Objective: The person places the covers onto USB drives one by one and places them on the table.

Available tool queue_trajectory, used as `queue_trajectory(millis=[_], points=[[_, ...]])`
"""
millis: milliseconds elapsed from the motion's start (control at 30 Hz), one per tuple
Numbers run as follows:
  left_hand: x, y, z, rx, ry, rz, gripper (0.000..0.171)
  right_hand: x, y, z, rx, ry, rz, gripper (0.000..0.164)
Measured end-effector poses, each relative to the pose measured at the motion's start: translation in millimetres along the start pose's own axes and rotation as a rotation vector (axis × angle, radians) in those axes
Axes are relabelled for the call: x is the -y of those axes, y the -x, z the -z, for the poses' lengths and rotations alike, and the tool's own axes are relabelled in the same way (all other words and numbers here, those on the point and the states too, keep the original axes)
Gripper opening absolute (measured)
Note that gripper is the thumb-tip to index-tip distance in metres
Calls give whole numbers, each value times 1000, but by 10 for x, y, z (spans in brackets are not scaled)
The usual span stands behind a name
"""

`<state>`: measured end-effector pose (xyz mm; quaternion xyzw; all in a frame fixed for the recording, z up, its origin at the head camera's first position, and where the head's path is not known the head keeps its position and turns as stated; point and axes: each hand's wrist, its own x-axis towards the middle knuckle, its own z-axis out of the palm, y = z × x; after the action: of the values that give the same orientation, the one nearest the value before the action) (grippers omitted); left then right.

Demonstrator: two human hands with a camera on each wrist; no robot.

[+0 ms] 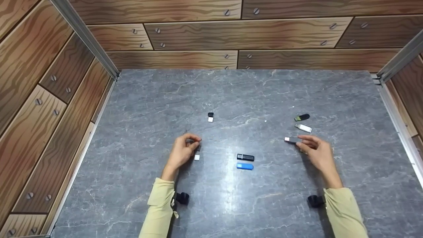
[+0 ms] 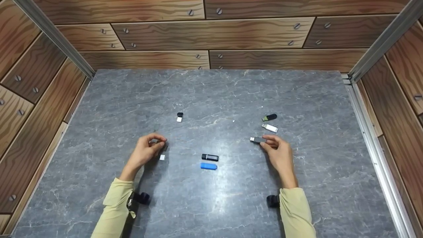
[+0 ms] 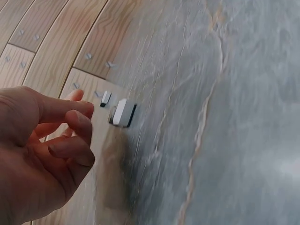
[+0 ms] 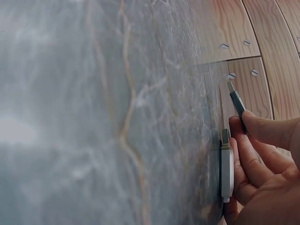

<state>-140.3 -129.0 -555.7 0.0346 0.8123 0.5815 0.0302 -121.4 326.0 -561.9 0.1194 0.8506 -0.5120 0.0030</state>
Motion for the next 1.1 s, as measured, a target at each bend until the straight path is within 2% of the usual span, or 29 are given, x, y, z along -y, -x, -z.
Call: queue_trajectory(millis=[333, 533, 733, 1000, 1100], points=[[72, 15, 142, 79, -49, 29, 23, 10, 2, -6, -2, -8, 20, 36], [91, 21, 169, 114, -100, 41, 25, 10, 6, -8, -10, 5, 14, 36], [78, 22, 154, 111, -142, 40, 25, 9, 12, -15, -24, 56, 35, 35], [40, 18, 115, 82, -260, 32, 23, 6, 14, -16, -12, 78, 26, 36], [45, 12, 104, 78, -275, 32, 23, 12, 15, -20, -14, 70, 32, 35]])
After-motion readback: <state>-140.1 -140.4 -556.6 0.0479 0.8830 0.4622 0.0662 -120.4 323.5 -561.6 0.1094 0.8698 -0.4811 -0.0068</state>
